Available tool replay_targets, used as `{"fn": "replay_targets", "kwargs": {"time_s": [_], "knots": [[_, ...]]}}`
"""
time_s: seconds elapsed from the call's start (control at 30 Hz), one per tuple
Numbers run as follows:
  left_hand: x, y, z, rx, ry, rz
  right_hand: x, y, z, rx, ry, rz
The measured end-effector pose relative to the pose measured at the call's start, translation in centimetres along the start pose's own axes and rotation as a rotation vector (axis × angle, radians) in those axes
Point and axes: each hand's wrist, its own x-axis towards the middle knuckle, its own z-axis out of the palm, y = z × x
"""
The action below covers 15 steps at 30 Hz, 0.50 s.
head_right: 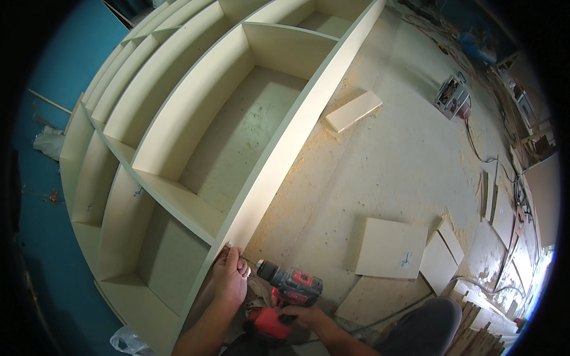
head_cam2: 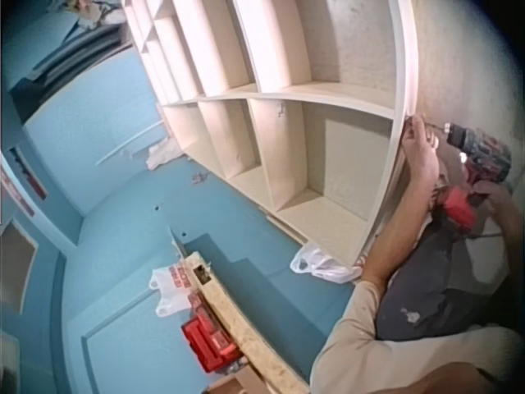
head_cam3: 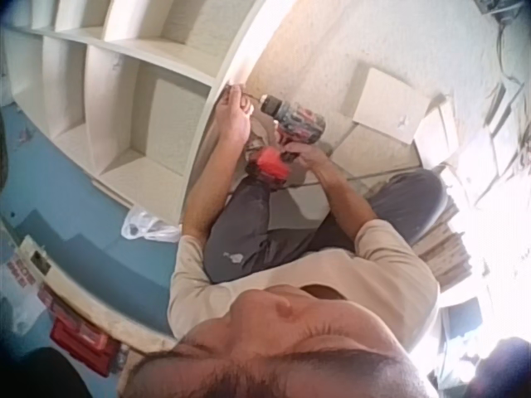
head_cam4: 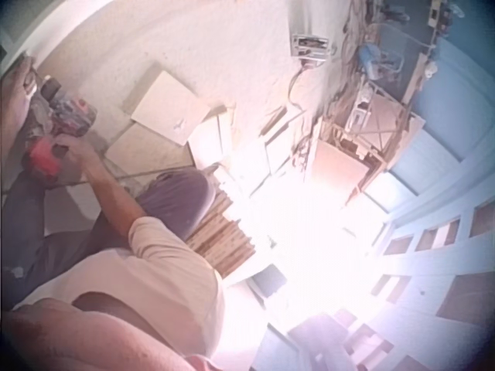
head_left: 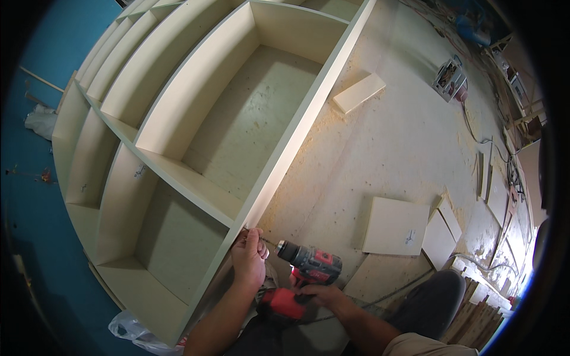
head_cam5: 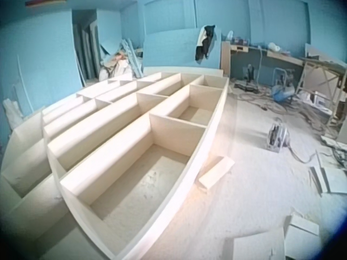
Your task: The person uses a cordless drill to drive screws into a white wooden shelving unit, securing shelves and side panels. The person repositions the unit and continues fastening components from different angles.
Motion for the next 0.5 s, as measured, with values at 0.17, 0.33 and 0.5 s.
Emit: {"fn": "replay_targets", "kwargs": {"time_s": [0.17,0.33,0.5], "knots": [[0.0,0.0,0.5,0.015,0.041,0.011,0.1,-0.5,0.6,0.084,-0.046,-0.004],[-0.1,0.1,0.5,0.026,0.055,0.008,0.1,-0.3,0.5,0.097,-0.066,-0.001],[0.1,0.0,0.5,0.013,0.081,0.053,0.8,-0.7,0.8,-0.029,-0.128,0.002]]}}
